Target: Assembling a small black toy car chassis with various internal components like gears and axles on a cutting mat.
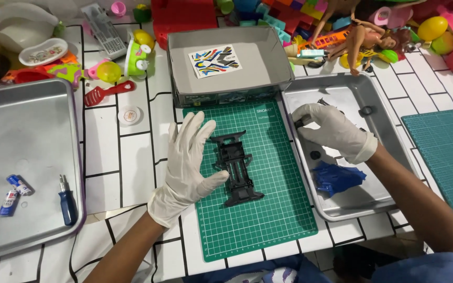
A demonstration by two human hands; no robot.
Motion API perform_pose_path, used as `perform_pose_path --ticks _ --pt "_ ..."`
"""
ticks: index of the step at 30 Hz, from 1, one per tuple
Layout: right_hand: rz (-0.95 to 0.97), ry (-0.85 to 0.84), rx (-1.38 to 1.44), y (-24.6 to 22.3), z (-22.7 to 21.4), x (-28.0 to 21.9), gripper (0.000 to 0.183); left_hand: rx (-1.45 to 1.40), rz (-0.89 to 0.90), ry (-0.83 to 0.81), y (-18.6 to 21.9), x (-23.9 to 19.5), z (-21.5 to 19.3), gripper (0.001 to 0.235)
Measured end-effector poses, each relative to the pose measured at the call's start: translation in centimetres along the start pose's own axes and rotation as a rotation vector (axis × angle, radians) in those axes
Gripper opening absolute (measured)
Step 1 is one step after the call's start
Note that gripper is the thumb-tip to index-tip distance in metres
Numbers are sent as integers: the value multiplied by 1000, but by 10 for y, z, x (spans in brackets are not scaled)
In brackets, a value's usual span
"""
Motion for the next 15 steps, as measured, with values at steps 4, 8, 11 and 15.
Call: perform_pose_path --ticks 4,8,11,15 --pt "34 12 -109 -12 -13 -19 37 0 11 -9 5 2 -7 106" --pt "-24 38 -128 9 -23 -19 37 -2 8 -15 4 3 -5 106" --pt "-105 66 -145 12 -30 -20 37 11 4 -17 2 2 -3 106" --pt "-155 68 -204 -3 -24 -19 41 15 3 -13 2 2 -4 106"
Point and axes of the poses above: each hand's wrist, its own x-axis towards the middle knuckle, its own z-axis out of the palm, y = z × x, the point moved 4 cm from there along x, towards the middle knuckle, and after that the axes turned 13 degrees about -y, right-handed, at the moved point
